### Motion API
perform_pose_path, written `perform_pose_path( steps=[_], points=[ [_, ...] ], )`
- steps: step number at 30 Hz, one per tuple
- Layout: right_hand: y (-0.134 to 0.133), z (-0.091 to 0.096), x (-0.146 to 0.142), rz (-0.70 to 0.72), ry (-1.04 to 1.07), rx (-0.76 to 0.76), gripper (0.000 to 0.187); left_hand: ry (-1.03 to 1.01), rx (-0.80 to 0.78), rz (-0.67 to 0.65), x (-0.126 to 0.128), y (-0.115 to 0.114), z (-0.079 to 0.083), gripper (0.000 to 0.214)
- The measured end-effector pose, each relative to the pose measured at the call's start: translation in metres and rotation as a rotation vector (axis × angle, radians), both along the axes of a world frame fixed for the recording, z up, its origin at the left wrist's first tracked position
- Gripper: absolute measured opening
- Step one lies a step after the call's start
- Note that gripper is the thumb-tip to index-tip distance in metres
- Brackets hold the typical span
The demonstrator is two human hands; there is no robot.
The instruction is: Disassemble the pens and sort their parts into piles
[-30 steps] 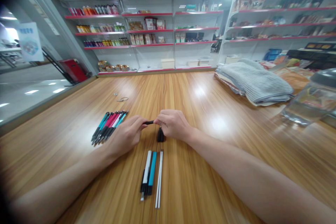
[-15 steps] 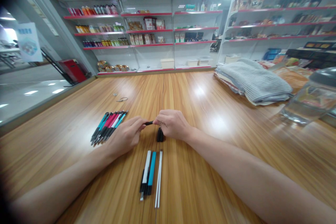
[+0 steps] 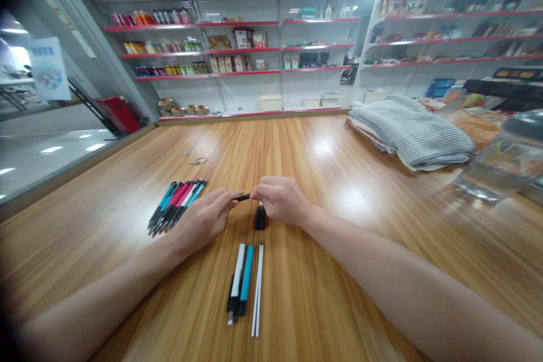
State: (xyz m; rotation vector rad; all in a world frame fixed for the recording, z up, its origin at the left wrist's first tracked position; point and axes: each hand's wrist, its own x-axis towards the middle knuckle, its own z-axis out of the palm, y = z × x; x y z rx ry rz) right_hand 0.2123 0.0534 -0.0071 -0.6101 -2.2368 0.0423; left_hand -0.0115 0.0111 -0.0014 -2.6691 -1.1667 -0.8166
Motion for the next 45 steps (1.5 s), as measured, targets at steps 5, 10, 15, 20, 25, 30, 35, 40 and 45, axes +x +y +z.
perform_pose_path(
  steps=[5,10,15,20,25,30,35,40,45],
  points=[
    [0.001,0.0,0.0,-0.002,0.005,0.002,0.018,0.001,-0.005,0.03,0.001,-0.002,0.001,0.022],
    [-0.001,0.0,-0.001,-0.002,0.007,-0.024,0.021,0.064,0.003,0.04,-0.001,-0.001,0.001,0.023],
    [0.0,0.0,-0.001,0.002,0.015,-0.037,0.021,0.08,-0.022,0.054,-0.002,-0.001,-0.001,0.028],
    [0.002,0.0,0.001,-0.016,0.042,-0.037,0.018,0.062,-0.024,0.092,0.001,-0.003,0.001,0.026],
    [0.004,0.001,0.003,-0.175,0.06,-0.081,0.018,0.046,-0.031,0.109,0.001,-0.003,0.002,0.025],
    [0.011,-0.003,0.006,-0.365,0.034,-0.136,0.016,0.068,-0.048,0.127,0.0,-0.002,0.002,0.023],
    [0.019,-0.009,0.01,-0.441,-0.016,-0.198,0.018,0.066,-0.041,0.121,-0.001,-0.001,0.001,0.023],
    [0.02,-0.011,0.011,-0.489,-0.044,-0.22,0.017,0.076,-0.059,0.127,-0.001,-0.002,0.001,0.022],
    [0.023,-0.013,0.013,-0.449,-0.071,-0.222,0.018,0.088,-0.055,0.14,-0.001,-0.001,0.001,0.023]
  ],
)
